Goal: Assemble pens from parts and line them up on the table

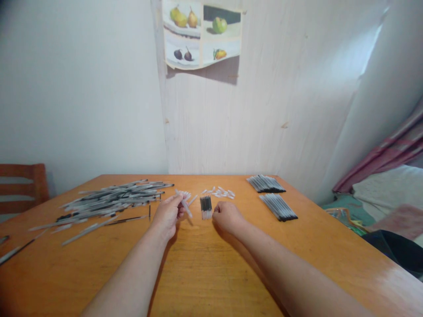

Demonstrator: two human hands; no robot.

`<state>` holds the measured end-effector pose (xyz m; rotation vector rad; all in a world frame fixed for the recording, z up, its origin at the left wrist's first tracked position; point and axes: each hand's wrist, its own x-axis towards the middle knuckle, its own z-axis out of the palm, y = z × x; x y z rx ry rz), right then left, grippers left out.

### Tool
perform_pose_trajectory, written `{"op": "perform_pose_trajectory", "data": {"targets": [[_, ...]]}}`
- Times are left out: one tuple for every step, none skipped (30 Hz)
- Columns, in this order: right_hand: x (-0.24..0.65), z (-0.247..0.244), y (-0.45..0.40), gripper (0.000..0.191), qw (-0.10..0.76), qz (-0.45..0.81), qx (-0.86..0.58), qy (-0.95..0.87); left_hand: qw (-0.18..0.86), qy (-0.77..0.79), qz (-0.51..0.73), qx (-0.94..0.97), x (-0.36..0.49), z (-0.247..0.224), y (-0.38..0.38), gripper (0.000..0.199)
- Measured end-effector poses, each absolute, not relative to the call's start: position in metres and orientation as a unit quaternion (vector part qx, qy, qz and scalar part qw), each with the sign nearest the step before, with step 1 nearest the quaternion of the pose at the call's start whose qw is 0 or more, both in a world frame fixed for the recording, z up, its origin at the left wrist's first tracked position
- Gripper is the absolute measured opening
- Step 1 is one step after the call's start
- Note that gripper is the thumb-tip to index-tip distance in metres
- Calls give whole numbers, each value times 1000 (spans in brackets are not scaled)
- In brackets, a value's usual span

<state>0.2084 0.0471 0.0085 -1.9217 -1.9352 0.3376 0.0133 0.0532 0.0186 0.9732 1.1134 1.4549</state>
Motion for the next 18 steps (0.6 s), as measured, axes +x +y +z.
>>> {"op": "perform_pose_trajectory", "data": {"targets": [[204, 8, 51, 16, 186, 123, -691, -688, 509, 463, 603, 404, 14, 19, 53, 35], [201, 8, 54, 17, 176, 126, -695, -685, 510, 463, 602, 405, 14, 19, 52, 35], [197, 7, 57, 18, 166, 127, -701, -681, 510, 463, 600, 406, 14, 19, 52, 35], [194, 7, 60, 19, 157, 127, -709, -676, 510, 463, 599, 407, 14, 20, 52, 34], [191, 7, 63, 21, 150, 124, -716, -670, 510, 463, 599, 409, 14, 20, 52, 34], [188, 7, 65, 23, 143, 121, -724, -664, 510, 463, 599, 410, 14, 20, 52, 33], [186, 7, 67, 26, 137, 118, -731, -658, 509, 462, 599, 410, 15, 20, 52, 32], [184, 7, 69, 28, 130, 116, -736, -654, 509, 463, 599, 411, 15, 20, 52, 32], [182, 7, 71, 30, 123, 115, -741, -650, 508, 464, 599, 410, 15, 20, 52, 31], [180, 7, 73, 32, 116, 113, -745, -647, 507, 465, 599, 410, 15, 20, 52, 31], [179, 8, 74, 33, 109, 112, -748, -645, 507, 465, 600, 409, 15, 20, 52, 31], [179, 8, 75, 33, 103, 111, -751, -643, 507, 464, 601, 408, 16, 19, 52, 31], [178, 8, 76, 33, 98, 109, -753, -641, 509, 463, 602, 406, 16, 19, 52, 31], [178, 8, 76, 33, 94, 109, -754, -641, 510, 461, 603, 404, 16, 19, 52, 31], [178, 8, 77, 33, 91, 108, -755, -641, 512, 459, 605, 402, 16, 19, 52, 31], [177, 8, 77, 33, 88, 107, -755, -641, 513, 457, 606, 401, 16, 19, 52, 32], [178, 9, 77, 33, 87, 105, -756, -640, 513, 456, 607, 401, 16, 19, 52, 32], [178, 8, 77, 33, 86, 102, -757, -640, 512, 455, 608, 401, 17, 19, 52, 32]]}}
